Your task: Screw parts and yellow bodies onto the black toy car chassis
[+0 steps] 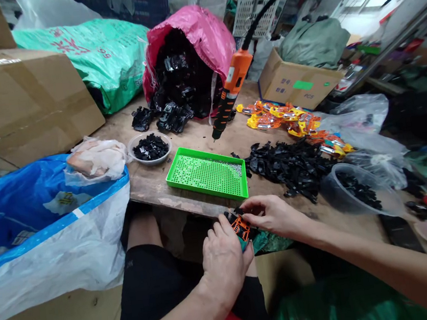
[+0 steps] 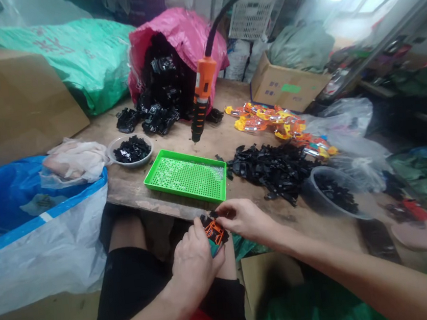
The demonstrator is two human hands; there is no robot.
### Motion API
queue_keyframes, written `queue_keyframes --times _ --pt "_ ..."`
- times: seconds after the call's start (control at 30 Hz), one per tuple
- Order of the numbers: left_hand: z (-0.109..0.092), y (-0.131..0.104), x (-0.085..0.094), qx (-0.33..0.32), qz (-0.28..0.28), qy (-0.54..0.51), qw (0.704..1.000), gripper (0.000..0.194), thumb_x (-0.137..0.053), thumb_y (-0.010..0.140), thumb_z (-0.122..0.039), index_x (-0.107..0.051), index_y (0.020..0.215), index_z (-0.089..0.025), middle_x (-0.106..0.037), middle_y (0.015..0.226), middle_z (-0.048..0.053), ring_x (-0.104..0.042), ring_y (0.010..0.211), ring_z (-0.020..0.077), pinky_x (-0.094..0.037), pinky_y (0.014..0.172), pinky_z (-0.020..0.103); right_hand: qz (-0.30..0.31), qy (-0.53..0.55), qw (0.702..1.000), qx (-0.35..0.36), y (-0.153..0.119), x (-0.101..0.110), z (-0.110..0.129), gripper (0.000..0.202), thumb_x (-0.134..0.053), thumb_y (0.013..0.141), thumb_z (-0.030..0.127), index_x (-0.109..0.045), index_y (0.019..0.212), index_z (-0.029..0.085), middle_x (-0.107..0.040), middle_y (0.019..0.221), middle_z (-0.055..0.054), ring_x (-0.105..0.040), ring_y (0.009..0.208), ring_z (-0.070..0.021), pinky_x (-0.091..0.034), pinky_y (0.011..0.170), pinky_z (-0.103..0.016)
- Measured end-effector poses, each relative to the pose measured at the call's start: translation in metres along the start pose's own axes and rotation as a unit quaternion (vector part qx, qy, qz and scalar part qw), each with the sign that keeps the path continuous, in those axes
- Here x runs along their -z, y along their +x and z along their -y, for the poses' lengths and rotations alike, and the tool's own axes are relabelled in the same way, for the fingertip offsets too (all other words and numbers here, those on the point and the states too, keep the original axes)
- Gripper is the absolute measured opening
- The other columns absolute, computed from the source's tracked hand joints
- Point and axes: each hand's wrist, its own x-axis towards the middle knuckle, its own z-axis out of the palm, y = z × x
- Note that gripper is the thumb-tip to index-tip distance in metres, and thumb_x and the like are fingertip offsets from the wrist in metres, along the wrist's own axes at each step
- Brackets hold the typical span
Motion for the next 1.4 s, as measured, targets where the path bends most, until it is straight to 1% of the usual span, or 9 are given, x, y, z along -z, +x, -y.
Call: queue_keyframes --times 0.23,0.47,0.57,0.7,0.77,0.87,1.07,1.2,1.4 --pt "0.0 -0.001 -0.006 -0.005 -0.036 -0.005 0.999 0.071 -0.066 0.086 -0.04 -0.052 0.139 0.005 -0.067 0.098 0.014 -0.069 0.086 0.0287 -0.06 0.075 0.041 0.023 0.015 1.0 -0.012 0.006 -0.005 -0.007 0.016 -0.064 0.079 0.032 -0.066 0.087 0.018 -0.071 0.078 -0.003 -0.064 0.07 -0.016 -0.051 0.063 -0.026" --pt "0.001 0.0 -0.005 0.007 -0.022 -0.012 1.0 0.074 -0.071 0.084 -0.045 -0.053 0.139 0.002 -0.069 0.1 0.014 -0.07 0.087 0.0276 -0.061 0.076 0.039 -0.032 -0.025 0.998 -0.048 0.003 -0.016 0.005 0.012 -0.063 0.072 0.029 -0.056 0.077 0.02 -0.061 0.068 0.001 -0.052 0.061 -0.0128 -0.04 0.052 -0.024" --pt "0.001 0.001 -0.004 0.02 -0.011 -0.025 0.999 0.073 -0.068 0.086 -0.045 -0.053 0.139 0.002 -0.069 0.1 0.014 -0.071 0.088 0.0277 -0.061 0.076 0.039 -0.036 -0.005 0.998 -0.043 0.004 -0.018 0.005 0.013 -0.063 0.074 0.03 -0.058 0.08 0.02 -0.064 0.073 0.0 -0.055 0.065 -0.0139 -0.043 0.055 -0.025" --pt "0.004 0.001 0.003 0.031 0.012 -0.033 0.999 0.074 -0.065 0.088 -0.045 -0.049 0.142 0.004 -0.069 0.103 0.015 -0.071 0.09 0.0288 -0.061 0.079 0.042 0.012 0.08 0.996 -0.026 0.003 -0.014 0.001 0.022 -0.063 0.076 0.034 -0.066 0.091 0.018 -0.07 0.083 -0.004 -0.063 0.072 -0.0163 -0.051 0.063 -0.028" --pt "0.007 -0.001 0.006 0.033 0.024 -0.035 0.999 0.075 -0.065 0.089 -0.044 -0.047 0.144 0.004 -0.069 0.105 0.016 -0.071 0.093 0.0294 -0.061 0.081 0.042 0.038 0.107 0.993 -0.015 0.0 -0.012 0.001 0.024 -0.063 0.075 0.032 -0.068 0.094 0.017 -0.072 0.087 -0.004 -0.065 0.075 -0.0172 -0.053 0.068 -0.029" --pt "0.01 -0.005 0.007 0.027 0.03 -0.039 0.998 0.076 -0.065 0.089 -0.044 -0.046 0.145 0.004 -0.069 0.106 0.016 -0.071 0.094 0.0294 -0.061 0.082 0.042 0.041 0.105 0.994 -0.007 -0.004 -0.013 0.004 0.021 -0.061 0.073 0.027 -0.069 0.09 0.017 -0.073 0.085 -0.004 -0.067 0.077 -0.0175 -0.054 0.071 -0.029" --pt "0.016 -0.011 0.007 0.025 0.005 -0.046 0.999 0.076 -0.066 0.088 -0.044 -0.047 0.144 0.004 -0.069 0.106 0.017 -0.071 0.094 0.0292 -0.061 0.083 0.041 -0.002 0.068 0.997 -0.047 -0.003 -0.025 0.01 0.013 -0.062 0.066 0.026 -0.063 0.077 0.018 -0.067 0.073 -0.001 -0.06 0.067 -0.0153 -0.048 0.06 -0.026" --pt "0.023 -0.013 0.017 0.045 0.023 -0.072 0.996 0.073 -0.067 0.088 -0.039 -0.047 0.144 0.004 -0.07 0.111 0.018 -0.071 0.099 0.0312 -0.06 0.087 0.044 -0.026 0.057 0.997 -0.039 0.002 -0.036 0.016 0.011 -0.063 0.063 0.024 -0.054 0.07 0.02 -0.058 0.066 0.002 -0.051 0.062 -0.0121 -0.042 0.054 -0.023" --pt "0.038 -0.014 0.032 0.09 0.034 -0.094 0.991 0.072 -0.065 0.089 -0.036 -0.046 0.145 0.004 -0.07 0.117 0.019 -0.072 0.102 0.0322 -0.059 0.089 0.044 0.01 0.046 0.999 -0.004 0.017 -0.046 0.032 0.007 -0.063 0.068 0.021 -0.06 0.073 0.019 -0.061 0.067 0.002 -0.053 0.062 -0.0125 -0.041 0.053 -0.022"
